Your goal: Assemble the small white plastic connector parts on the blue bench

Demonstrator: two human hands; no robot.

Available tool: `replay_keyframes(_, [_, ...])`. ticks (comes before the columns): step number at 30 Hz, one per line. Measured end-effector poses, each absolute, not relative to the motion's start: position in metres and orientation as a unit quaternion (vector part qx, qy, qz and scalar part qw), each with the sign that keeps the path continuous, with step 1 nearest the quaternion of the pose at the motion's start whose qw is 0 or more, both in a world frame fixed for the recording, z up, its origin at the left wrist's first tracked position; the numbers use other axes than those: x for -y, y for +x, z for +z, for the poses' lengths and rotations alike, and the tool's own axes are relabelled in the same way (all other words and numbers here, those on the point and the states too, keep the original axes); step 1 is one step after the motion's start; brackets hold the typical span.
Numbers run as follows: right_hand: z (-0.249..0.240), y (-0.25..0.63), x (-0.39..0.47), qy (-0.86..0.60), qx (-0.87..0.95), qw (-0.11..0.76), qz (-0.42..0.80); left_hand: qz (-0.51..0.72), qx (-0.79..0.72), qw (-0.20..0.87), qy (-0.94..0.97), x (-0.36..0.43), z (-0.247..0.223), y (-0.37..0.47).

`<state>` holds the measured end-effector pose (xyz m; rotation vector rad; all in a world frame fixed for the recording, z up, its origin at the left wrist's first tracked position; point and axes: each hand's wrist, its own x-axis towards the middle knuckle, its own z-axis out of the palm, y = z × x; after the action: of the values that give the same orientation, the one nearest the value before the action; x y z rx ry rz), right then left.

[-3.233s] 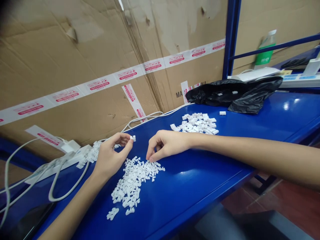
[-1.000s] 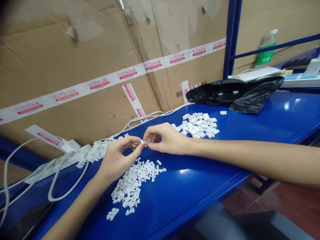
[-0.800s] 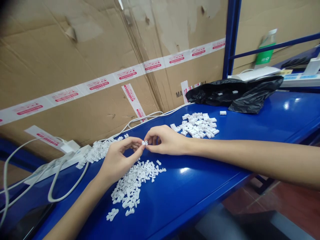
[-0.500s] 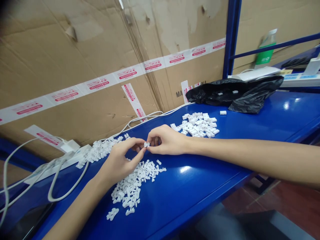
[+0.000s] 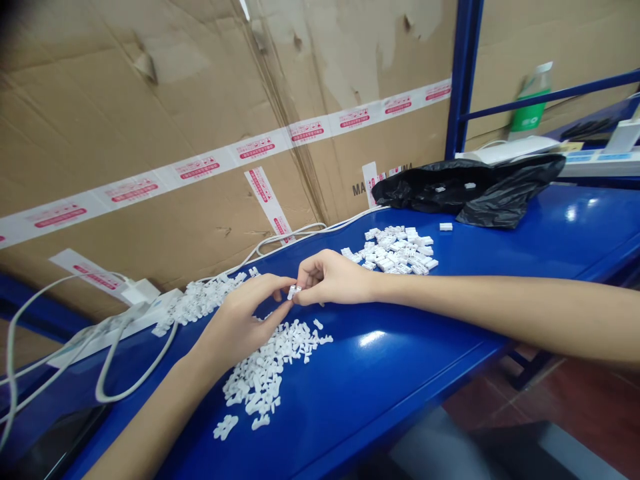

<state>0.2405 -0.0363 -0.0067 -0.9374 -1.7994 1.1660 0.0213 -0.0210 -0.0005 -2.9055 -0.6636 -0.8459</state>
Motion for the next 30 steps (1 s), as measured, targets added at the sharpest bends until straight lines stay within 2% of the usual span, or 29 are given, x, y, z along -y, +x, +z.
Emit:
replay_keyframes(8, [-0.006, 0.239, 0.035, -0.346, 0.693, 0.404, 0.487, -0.281, 0.157, 0.101, -0.941, 0.019, 0.001, 0.021])
replay_keyframes(14, [-0.012, 0.24, 0.032, -0.334, 0.713, 0.4, 0.469, -0.298, 0.189, 0.145, -0.925, 0.018, 0.002, 0.02])
replay_keyframes(17, [-0.014, 0.243, 0.03, -0.357, 0.749, 0.419, 0.368, -0.334, 0.262, 0.149, -0.893, 0.012, 0.003, 0.012])
replay_keyframes(21, [-0.012, 0.254, 0.024, -0.399, 0.805, 0.418, 0.131, -0.356, 0.383, 0.176, -0.834, -0.002, 0.007, -0.01])
replay_keyframes(26, [-0.014, 0.273, 0.011, -0.559, 0.786, 0.262, -0.048, -0.257, 0.531, 0.245, -0.769, -0.017, 0.014, -0.041])
replay_keyframes(30, [-0.021, 0.281, 0.002, -0.654, 0.731, 0.167, -0.098, -0.153, 0.62, 0.242, -0.731, -0.017, 0.015, -0.046])
